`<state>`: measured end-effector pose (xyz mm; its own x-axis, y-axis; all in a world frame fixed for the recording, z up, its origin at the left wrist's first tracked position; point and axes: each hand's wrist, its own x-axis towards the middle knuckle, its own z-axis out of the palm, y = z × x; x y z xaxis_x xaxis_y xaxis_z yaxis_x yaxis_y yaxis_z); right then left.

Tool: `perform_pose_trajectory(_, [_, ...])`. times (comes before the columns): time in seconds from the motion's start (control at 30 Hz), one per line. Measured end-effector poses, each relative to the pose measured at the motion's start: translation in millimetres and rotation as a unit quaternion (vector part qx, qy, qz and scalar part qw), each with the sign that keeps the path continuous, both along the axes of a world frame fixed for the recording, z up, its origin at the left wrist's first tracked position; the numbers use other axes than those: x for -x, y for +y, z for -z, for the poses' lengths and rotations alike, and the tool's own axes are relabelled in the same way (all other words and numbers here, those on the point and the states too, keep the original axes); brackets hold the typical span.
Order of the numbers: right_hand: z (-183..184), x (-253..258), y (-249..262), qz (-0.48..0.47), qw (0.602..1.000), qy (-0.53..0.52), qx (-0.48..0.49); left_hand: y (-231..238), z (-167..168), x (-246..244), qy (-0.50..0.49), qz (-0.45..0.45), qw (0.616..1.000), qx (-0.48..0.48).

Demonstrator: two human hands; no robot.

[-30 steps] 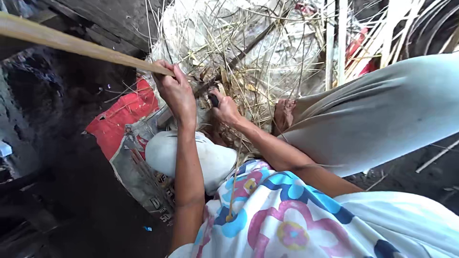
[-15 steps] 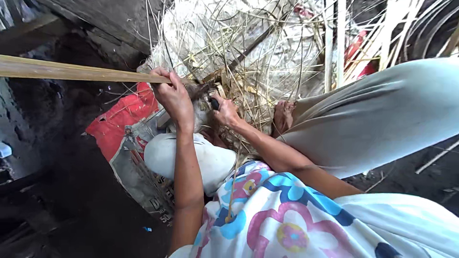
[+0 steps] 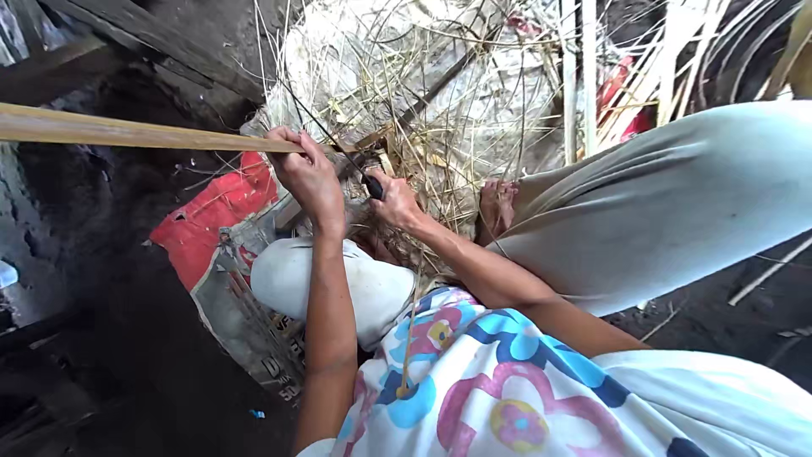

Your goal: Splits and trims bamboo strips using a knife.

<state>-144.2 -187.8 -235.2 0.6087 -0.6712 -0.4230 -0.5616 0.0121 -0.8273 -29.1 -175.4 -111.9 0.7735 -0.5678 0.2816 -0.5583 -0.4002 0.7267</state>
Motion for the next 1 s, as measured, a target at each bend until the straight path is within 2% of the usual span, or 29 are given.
perform_pose_trajectory(0.07, [9.5,1.0,7.8,-0.005,1.000,0.001,-0.026,6.8,1.6,-1.6,-0.005,-0.006,1.000,-0.008])
perform_pose_trajectory(0.17, [3.5,-1.5,-0.3,-0.003,0.999,0.019,-0.036,3.1,0.5,-8.9,0.007,-0.010,1.000,-0.005])
perform_pose_trajectory(0.3, [-16.1,0.7,-0.7,-0.015,1.000,0.003,0.012,1.9,-0.6,0.9,-0.012,0.016,1.000,-0.014])
perform_pose_trajectory(0.43, [5.7,-1.2,-5.7,-0.005,0.999,0.038,-0.021,4.7,-1.0,-4.9,-0.005,0.011,1.000,0.000])
perform_pose_trajectory(0.57, [-15.1,-0.9,-3.8,-0.017,0.999,0.037,0.009,1.4,0.0,-4.0,-0.006,0.008,1.000,-0.008])
perform_pose_trajectory(0.7, [7.5,1.1,-8.4,-0.021,0.997,0.075,-0.017,5.6,2.2,-7.1,0.000,0.008,1.000,0.012])
perform_pose_trajectory(0.87, [-9.8,-1.4,-4.6,-0.023,0.998,0.059,0.012,2.6,1.5,-6.6,0.020,0.002,1.000,0.008])
perform_pose_trajectory(1.0, [15.6,1.8,-10.2,-0.023,0.993,0.117,-0.016,6.9,1.8,-11.3,0.022,0.009,0.999,0.025])
